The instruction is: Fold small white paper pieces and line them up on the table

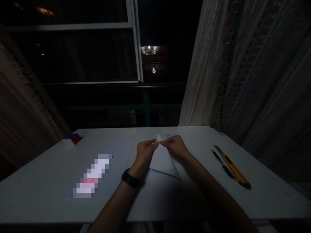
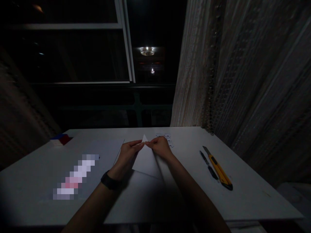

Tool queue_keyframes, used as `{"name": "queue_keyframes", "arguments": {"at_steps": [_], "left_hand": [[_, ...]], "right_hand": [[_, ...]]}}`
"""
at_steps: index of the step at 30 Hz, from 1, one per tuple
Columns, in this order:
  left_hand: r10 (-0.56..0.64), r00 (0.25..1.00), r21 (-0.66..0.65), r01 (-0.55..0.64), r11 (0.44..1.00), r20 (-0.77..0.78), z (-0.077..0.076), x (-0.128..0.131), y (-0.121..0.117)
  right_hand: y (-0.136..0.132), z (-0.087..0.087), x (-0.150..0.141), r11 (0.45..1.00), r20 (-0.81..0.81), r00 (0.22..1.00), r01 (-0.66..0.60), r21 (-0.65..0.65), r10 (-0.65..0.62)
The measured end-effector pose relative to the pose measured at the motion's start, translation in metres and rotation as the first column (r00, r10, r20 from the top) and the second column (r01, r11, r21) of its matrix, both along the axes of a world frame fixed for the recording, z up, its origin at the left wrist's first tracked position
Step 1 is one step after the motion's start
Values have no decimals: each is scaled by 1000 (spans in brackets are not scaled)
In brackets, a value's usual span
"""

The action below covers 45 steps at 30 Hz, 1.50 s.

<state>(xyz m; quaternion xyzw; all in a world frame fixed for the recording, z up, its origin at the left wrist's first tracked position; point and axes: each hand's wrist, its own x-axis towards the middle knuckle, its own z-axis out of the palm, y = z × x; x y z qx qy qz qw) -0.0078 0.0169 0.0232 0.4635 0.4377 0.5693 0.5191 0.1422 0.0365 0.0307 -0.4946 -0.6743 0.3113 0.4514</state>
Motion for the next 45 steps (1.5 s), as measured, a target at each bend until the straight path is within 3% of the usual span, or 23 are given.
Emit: {"name": "queue_keyframes", "arguments": {"at_steps": [2,4,8,13,16,27,29,31,34,39,42,45], "left_hand": [[-140,986,-53,136,989,-88,0,-4,0],[-197,967,-84,186,979,-163,-3,-7,3],[-120,982,-26,117,993,-145,-10,-6,5],[-136,972,-25,134,991,-192,-10,1,-2],[-123,972,-11,124,992,-199,-11,1,-4],[-188,980,-67,183,981,-73,-22,-4,-6],[-137,988,-1,137,991,-75,-27,-1,-6],[-5,996,79,12,997,-91,-31,1,-6],[95,983,220,-58,974,-160,-35,5,-8],[216,928,372,-94,924,-303,-33,5,-13],[230,900,405,-66,912,-370,-32,5,-16],[217,914,399,-66,914,-344,-34,6,-15]], "right_hand": [[0,-1,3,1000,-7,1000,-27,-3,27],[-1,-4,5,998,-25,998,-56,-25,55],[-5,-14,6,981,-142,986,-112,-157,89],[-12,-25,9,960,-252,968,-91,-265,22],[-18,-25,11,941,-267,963,-130,-313,44],[-20,-34,6,991,-159,987,9,-131,-30],[-19,-36,5,992,-192,979,40,-116,-62],[-19,-39,3,992,-257,961,80,-102,-104],[-22,-40,-4,989,-347,926,123,-85,-145],[-30,-40,-15,982,-424,885,166,-95,-191],[-32,-41,-19,978,-474,855,180,-103,-207],[-33,-45,-21,978,-514,832,186,-98,-210]]}}
